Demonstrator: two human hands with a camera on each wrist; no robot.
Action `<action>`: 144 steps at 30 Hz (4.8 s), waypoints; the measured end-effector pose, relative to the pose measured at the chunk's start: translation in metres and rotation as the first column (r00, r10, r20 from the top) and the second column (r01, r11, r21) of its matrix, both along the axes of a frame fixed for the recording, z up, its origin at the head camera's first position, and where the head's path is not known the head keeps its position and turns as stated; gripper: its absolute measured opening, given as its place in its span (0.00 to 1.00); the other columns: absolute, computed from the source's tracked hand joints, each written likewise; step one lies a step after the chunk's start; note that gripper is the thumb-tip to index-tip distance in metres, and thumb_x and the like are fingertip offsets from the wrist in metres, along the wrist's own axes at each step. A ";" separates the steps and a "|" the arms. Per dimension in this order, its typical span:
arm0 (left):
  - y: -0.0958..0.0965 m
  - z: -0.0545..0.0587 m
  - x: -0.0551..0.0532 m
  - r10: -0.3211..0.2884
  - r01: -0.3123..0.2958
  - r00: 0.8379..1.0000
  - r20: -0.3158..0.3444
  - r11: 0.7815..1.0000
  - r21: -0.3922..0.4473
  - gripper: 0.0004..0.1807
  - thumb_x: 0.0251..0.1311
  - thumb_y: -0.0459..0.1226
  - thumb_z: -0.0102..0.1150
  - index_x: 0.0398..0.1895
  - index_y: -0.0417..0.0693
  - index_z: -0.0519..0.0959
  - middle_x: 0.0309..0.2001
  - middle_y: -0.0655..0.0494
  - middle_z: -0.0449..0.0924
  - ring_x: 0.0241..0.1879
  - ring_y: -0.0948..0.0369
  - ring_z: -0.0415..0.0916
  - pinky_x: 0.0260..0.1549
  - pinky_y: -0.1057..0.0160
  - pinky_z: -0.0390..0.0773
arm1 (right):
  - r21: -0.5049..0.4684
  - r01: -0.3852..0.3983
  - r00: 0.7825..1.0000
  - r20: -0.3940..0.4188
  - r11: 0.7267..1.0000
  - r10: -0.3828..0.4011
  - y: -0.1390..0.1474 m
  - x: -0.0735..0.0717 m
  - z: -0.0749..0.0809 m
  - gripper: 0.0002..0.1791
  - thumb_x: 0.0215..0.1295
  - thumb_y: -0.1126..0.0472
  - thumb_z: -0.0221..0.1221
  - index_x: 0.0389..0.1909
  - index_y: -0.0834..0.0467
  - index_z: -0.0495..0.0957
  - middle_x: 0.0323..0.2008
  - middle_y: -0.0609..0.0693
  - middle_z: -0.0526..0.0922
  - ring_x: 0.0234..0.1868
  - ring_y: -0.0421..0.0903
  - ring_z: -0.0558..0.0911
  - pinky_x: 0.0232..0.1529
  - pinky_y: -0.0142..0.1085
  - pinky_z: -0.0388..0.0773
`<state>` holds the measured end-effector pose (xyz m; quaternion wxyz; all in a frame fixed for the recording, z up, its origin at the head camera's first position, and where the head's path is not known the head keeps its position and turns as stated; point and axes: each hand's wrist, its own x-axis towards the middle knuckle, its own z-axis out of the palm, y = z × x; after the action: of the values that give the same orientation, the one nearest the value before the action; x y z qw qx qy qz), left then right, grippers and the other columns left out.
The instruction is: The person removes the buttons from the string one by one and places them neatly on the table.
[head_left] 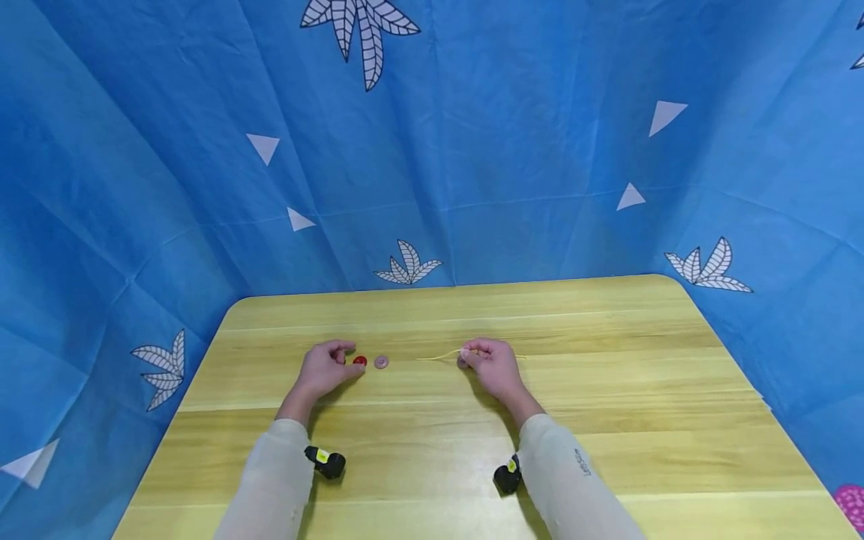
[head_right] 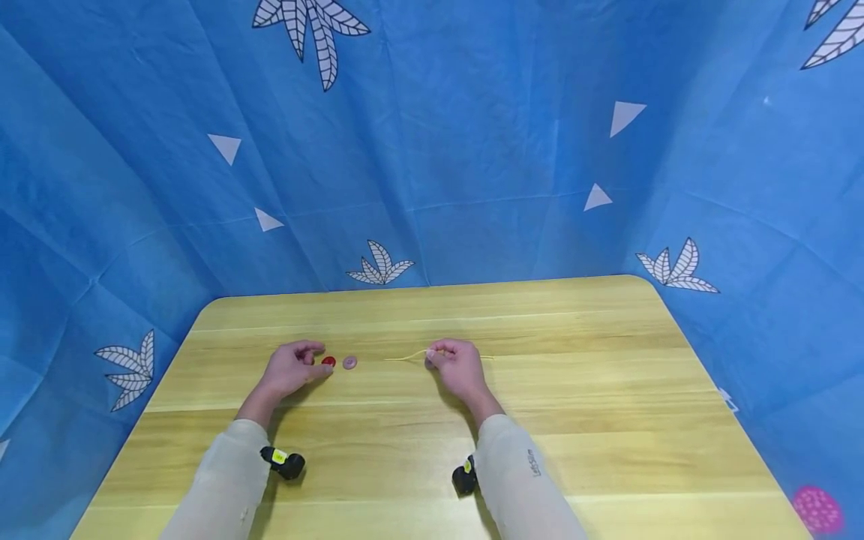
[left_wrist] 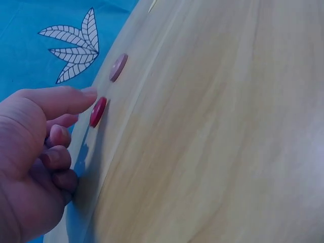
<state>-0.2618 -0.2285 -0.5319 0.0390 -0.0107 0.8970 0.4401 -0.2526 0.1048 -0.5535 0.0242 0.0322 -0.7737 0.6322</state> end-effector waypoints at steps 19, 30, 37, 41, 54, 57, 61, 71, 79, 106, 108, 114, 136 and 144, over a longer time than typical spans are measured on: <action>0.041 0.018 -0.005 0.013 -0.005 0.995 -0.103 0.997 0.078 0.35 0.46 0.35 0.79 0.60 0.39 0.78 0.27 0.53 0.67 0.23 0.57 0.59 0.28 0.59 0.66 | -0.001 -0.030 1.000 0.006 1.000 0.030 0.002 0.000 0.001 0.06 0.67 0.67 0.63 0.31 0.62 0.86 0.21 0.55 0.82 0.17 0.39 0.62 0.24 0.32 0.62; 0.071 0.024 -0.013 -0.021 0.039 0.995 -0.093 0.980 0.193 0.28 0.53 0.27 0.71 0.60 0.37 0.78 0.28 0.51 0.65 0.17 0.60 0.62 0.19 0.63 0.68 | -0.007 -0.026 1.000 0.000 1.000 0.026 0.002 0.001 0.001 0.06 0.66 0.67 0.63 0.31 0.63 0.86 0.20 0.56 0.81 0.18 0.39 0.64 0.25 0.32 0.63; 0.088 0.026 -0.014 -0.060 0.077 0.988 -0.140 0.989 0.126 0.25 0.54 0.28 0.72 0.58 0.38 0.80 0.27 0.51 0.68 0.21 0.59 0.58 0.34 0.58 0.68 | -0.038 -0.030 1.000 0.005 0.999 0.030 0.001 0.000 0.001 0.05 0.66 0.69 0.63 0.32 0.65 0.86 0.27 0.56 0.86 0.22 0.42 0.75 0.26 0.31 0.67; 0.099 0.027 -0.014 -0.068 0.085 0.988 -0.137 0.988 0.126 0.25 0.53 0.29 0.72 0.57 0.41 0.81 0.27 0.52 0.68 0.23 0.58 0.60 0.36 0.56 0.69 | -0.053 -0.031 0.999 0.031 0.998 0.033 0.001 0.000 0.002 0.05 0.66 0.70 0.62 0.34 0.68 0.85 0.30 0.60 0.86 0.28 0.51 0.81 0.30 0.31 0.70; 0.132 0.024 -0.017 -0.147 0.164 0.980 -0.135 0.978 0.127 0.25 0.51 0.29 0.72 0.56 0.40 0.82 0.27 0.54 0.70 0.27 0.58 0.64 0.31 0.59 0.69 | -0.052 -0.018 0.999 0.031 0.998 0.020 0.001 0.001 0.003 0.05 0.66 0.69 0.64 0.34 0.68 0.85 0.28 0.59 0.86 0.29 0.50 0.82 0.32 0.31 0.71; 0.136 0.023 -0.015 -0.132 0.140 0.987 -0.095 0.987 0.085 0.25 0.52 0.33 0.73 0.56 0.47 0.82 0.28 0.56 0.71 0.28 0.58 0.66 0.37 0.49 0.66 | -0.042 -0.019 1.000 0.014 0.999 0.020 -0.001 0.002 0.002 0.05 0.66 0.69 0.64 0.33 0.66 0.86 0.27 0.56 0.86 0.29 0.47 0.83 0.32 0.32 0.71; 0.141 0.024 -0.011 -0.109 0.109 0.994 -0.028 0.994 0.019 0.23 0.54 0.38 0.73 0.55 0.57 0.84 0.28 0.61 0.72 0.30 0.59 0.68 0.46 0.25 0.50 | -0.037 -0.031 1.000 0.000 0.999 0.031 -0.001 0.002 0.003 0.05 0.66 0.68 0.63 0.34 0.67 0.86 0.27 0.55 0.86 0.32 0.50 0.85 0.36 0.34 0.74; 0.150 0.012 -0.015 -0.281 0.290 0.951 -0.129 0.956 0.050 0.17 0.57 0.29 0.70 0.52 0.39 0.84 0.20 0.57 0.68 0.21 0.61 0.63 0.33 0.60 0.70 | -0.050 -0.035 0.999 0.011 0.998 0.035 0.001 0.001 0.001 0.05 0.66 0.68 0.63 0.33 0.66 0.86 0.27 0.57 0.86 0.31 0.50 0.83 0.37 0.35 0.74; 0.156 0.008 -0.014 -0.258 0.259 0.959 -0.118 0.966 -0.008 0.12 0.59 0.30 0.68 0.46 0.40 0.86 0.19 0.58 0.67 0.20 0.63 0.62 0.32 0.60 0.70 | -0.061 -0.032 0.999 0.006 0.998 0.033 -0.001 0.001 0.000 0.05 0.66 0.69 0.62 0.32 0.66 0.85 0.27 0.56 0.86 0.32 0.50 0.84 0.39 0.36 0.76; 0.159 0.015 -0.015 -0.137 0.147 0.979 -0.150 0.987 0.059 0.03 0.64 0.33 0.62 0.36 0.48 0.85 0.24 0.56 0.73 0.23 0.60 0.67 0.28 0.61 0.71 | 0.031 -0.030 0.999 -0.032 0.999 0.031 0.002 0.001 0.001 0.13 0.55 0.70 0.72 0.42 0.62 0.87 0.11 0.46 0.62 0.18 0.38 0.69 0.27 0.30 0.72; 0.159 0.016 -0.016 -0.126 0.138 0.980 -0.152 0.988 0.065 0.03 0.64 0.32 0.62 0.37 0.47 0.85 0.24 0.56 0.73 0.24 0.60 0.68 0.28 0.61 0.71 | 0.041 -0.033 0.999 -0.026 0.999 0.034 0.003 0.000 0.002 0.17 0.52 0.72 0.73 0.44 0.61 0.87 0.12 0.46 0.66 0.22 0.40 0.76 0.31 0.31 0.77; 0.157 0.021 -0.016 -0.107 0.125 0.976 -0.190 0.989 0.082 0.03 0.64 0.32 0.61 0.36 0.45 0.84 0.25 0.55 0.72 0.26 0.59 0.69 0.31 0.58 0.72 | 0.114 -0.046 0.999 -0.022 0.992 0.048 0.004 -0.004 0.003 0.22 0.48 0.75 0.73 0.48 0.64 0.85 0.21 0.49 0.82 0.28 0.41 0.82 0.37 0.35 0.81; 0.158 0.033 -0.008 -0.101 0.132 0.970 -0.220 0.983 0.130 0.04 0.66 0.35 0.62 0.36 0.53 0.84 0.23 0.56 0.71 0.25 0.59 0.69 0.50 0.42 0.62 | 0.389 -0.005 0.999 -0.046 0.921 0.024 -0.006 -0.002 0.004 0.10 0.55 0.59 0.74 0.37 0.55 0.86 0.25 0.42 0.81 0.27 0.40 0.77 0.37 0.40 0.77; 0.158 0.035 -0.008 -0.094 0.127 0.970 -0.226 0.982 0.138 0.04 0.65 0.34 0.61 0.35 0.51 0.84 0.22 0.56 0.71 0.23 0.60 0.67 0.38 0.53 0.70 | 0.369 0.021 0.999 -0.052 0.929 -0.002 -0.006 -0.001 0.004 0.06 0.58 0.60 0.71 0.28 0.52 0.82 0.15 0.42 0.73 0.19 0.39 0.68 0.29 0.38 0.70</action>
<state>-0.2695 -0.0704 -0.4966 -0.0345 0.0908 0.8591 0.5026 -0.2541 0.0987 -0.5499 0.0409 0.0476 -0.8782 0.4742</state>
